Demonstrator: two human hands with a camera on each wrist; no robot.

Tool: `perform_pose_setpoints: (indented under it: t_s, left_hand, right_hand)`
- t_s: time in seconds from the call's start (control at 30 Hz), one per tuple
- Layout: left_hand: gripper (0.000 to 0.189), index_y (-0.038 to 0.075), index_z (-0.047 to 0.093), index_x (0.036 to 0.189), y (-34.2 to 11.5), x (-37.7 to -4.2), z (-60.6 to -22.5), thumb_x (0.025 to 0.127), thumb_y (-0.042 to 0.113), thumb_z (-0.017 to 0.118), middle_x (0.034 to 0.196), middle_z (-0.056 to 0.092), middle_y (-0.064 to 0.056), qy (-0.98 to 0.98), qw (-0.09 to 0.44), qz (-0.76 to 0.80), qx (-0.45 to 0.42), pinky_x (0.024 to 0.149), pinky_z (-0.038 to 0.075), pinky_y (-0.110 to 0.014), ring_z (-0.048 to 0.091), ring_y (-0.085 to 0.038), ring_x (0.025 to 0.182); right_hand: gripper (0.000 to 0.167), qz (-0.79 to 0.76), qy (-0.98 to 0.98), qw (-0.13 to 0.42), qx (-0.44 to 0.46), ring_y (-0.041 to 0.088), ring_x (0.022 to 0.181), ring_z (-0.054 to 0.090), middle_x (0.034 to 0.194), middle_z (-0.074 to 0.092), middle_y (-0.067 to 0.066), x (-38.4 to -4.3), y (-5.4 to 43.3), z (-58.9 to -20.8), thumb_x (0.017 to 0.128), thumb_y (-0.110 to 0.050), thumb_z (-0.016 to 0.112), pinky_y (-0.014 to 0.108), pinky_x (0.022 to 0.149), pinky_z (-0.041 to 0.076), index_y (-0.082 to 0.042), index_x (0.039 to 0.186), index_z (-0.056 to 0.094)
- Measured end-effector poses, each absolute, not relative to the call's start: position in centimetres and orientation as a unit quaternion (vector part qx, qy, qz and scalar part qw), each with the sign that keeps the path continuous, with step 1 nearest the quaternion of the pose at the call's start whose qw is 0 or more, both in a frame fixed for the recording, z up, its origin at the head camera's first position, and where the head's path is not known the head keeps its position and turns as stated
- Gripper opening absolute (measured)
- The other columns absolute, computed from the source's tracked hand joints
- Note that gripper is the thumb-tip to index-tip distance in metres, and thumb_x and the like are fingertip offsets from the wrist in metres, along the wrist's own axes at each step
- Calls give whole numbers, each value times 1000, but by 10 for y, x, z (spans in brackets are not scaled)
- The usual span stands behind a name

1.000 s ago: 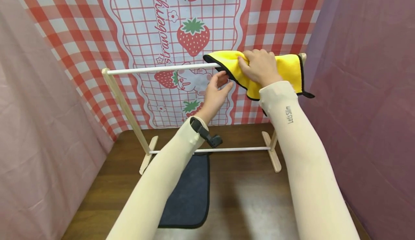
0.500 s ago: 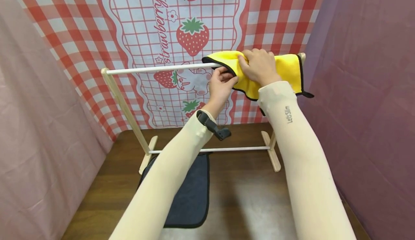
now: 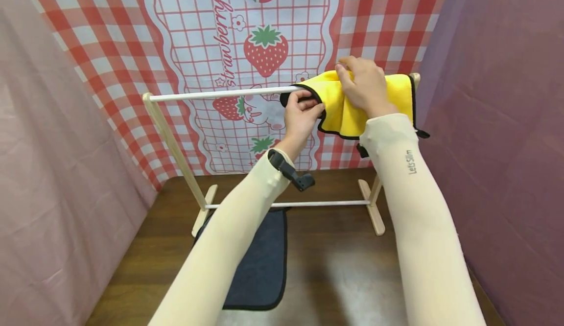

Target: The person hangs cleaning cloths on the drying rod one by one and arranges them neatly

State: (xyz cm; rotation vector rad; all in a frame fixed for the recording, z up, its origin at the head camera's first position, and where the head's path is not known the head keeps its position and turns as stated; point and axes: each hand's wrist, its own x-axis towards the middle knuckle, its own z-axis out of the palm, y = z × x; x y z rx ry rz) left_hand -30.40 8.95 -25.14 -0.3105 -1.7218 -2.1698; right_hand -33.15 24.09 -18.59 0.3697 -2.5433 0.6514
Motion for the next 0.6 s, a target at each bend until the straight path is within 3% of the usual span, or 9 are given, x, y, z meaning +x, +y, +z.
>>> perform_pose_setpoints:
  t_s: [0.27,0.4,0.5,0.6]
  left_hand:
    - [32,1,54,112,89,-302,-250,87,-9,71,95,69,-18,-613,176,-762,-109,69,55,-20,64,-15,80]
    - [33,1,54,113,90,-301,-250,86,-9,71,95,69,-19,-614,182,-760,-110,69,55,-20,64,-15,80]
    - [33,1,53,113,90,-301,-250,86,-9,71,96,69,-19,-613,182,-761,-109,69,56,-20,64,-15,79]
    - [34,1,54,113,89,-299,-250,87,-9,71,96,69,-19,-613,182,-762,-105,68,56,-20,64,-15,79]
  right_hand:
    - [44,340,-845,396,122,32,126,48,131,60,18,-313,265,-178,100,-27,47,38,112,31,-3,135,57]
    - [36,389,-798,457,56,12,110,53,109,63,-2,-308,287,-178,96,-22,54,25,103,36,-7,127,64]
    - [30,448,-772,450,-20,0,94,51,97,54,-18,-303,308,-180,92,-19,58,19,93,39,-17,122,64]
    - [25,491,-778,380,-99,-3,85,46,92,49,-19,-296,328,-185,90,-21,59,20,82,39,-31,113,58]
